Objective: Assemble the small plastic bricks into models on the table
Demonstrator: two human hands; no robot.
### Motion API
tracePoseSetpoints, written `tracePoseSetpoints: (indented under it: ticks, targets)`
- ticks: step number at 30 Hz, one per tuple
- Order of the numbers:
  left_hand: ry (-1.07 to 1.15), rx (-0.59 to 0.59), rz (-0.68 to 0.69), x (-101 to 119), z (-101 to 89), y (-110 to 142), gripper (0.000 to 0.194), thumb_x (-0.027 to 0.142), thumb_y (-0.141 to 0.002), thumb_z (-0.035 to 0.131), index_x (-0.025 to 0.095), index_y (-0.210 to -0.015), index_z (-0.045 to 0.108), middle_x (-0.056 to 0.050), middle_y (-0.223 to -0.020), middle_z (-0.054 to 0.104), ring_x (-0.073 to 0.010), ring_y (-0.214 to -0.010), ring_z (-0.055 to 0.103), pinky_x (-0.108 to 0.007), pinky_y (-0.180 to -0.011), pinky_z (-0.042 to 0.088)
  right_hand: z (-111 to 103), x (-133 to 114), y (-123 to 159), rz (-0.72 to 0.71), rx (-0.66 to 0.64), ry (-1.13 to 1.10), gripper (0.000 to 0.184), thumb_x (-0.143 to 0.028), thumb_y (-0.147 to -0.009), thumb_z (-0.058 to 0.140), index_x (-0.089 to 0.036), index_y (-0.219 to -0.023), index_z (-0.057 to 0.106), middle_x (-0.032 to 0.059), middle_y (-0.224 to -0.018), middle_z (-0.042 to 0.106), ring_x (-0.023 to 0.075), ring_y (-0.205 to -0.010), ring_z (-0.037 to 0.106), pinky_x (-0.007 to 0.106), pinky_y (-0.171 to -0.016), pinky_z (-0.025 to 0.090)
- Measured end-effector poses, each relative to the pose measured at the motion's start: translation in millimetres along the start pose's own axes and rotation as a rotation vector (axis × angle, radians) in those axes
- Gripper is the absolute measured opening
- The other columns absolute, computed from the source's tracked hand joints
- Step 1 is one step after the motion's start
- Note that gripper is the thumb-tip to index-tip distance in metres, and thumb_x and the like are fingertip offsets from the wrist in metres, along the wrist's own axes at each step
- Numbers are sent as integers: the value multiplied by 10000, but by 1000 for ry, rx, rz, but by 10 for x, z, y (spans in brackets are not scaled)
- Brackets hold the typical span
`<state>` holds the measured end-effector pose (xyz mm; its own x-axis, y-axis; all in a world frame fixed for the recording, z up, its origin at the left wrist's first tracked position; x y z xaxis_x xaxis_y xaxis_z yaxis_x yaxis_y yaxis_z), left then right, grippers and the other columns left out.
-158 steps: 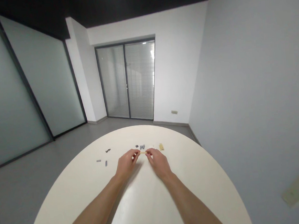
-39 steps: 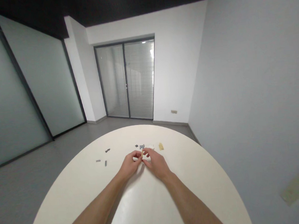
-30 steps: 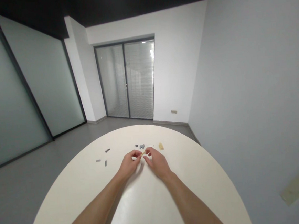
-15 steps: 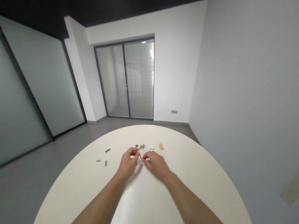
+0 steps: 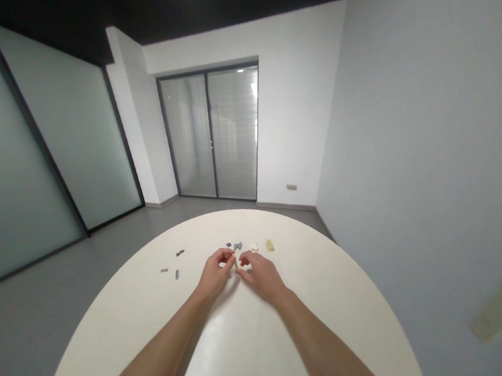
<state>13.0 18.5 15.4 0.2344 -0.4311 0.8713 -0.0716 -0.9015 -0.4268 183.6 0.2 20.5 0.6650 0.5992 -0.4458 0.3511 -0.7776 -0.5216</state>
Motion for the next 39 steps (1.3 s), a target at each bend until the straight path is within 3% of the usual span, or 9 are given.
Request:
tracePoseSetpoints:
  ticks: [3, 6, 20, 39]
  targets:
    - [11, -18, -5, -10, 10, -3, 293, 428, -817, 622, 166, -944, 662, -31, -794, 684, -170, -737, 611, -310, -754, 481, -8, -13, 2, -14, -2, -60, 406, -235, -856, 644, -265, -1245, 532, 8, -990, 673, 167, -908, 628, 287, -816, 477]
    - [14, -31, -3, -17, 16, -4, 273, 404, -824, 620, 164, -948, 660, -38, -810, 690, -171, -749, 616, -308, -754, 481, -9, -14, 1, -37, -12, -82, 474, -218, -845, 648, -285, -1295, 514, 2, -1012, 668, 161, -921, 623, 284, -831, 474]
    - [33, -96, -23, -34, 39, 15, 198, 317, -807, 635, 154, -915, 668, -58, -870, 710, -176, -791, 633, -309, -783, 486, 31, 60, -8, -12, 76, -60, 396, -282, -864, 637, -252, -1235, 504, 18, -998, 658, 171, -896, 617, 303, -810, 474]
    - [-34, -129, 2, -18, 33, 15, 200, 317, -841, 589, 161, -904, 698, -64, -893, 729, -190, -827, 644, -316, -806, 478, 18, 31, -11, -10, 69, -75, 381, -251, -860, 626, -262, -1223, 510, 11, -1012, 659, 169, -913, 618, 307, -833, 479]
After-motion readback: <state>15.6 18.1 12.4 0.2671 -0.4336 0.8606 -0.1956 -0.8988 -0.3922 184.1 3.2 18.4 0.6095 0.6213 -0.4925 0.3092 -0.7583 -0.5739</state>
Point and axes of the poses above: each hand's wrist, its own y-axis away from the middle knuckle, its own z-axis out of the palm, x = y × z, the point moved 1 cm from there along -y, towards the middle knuckle
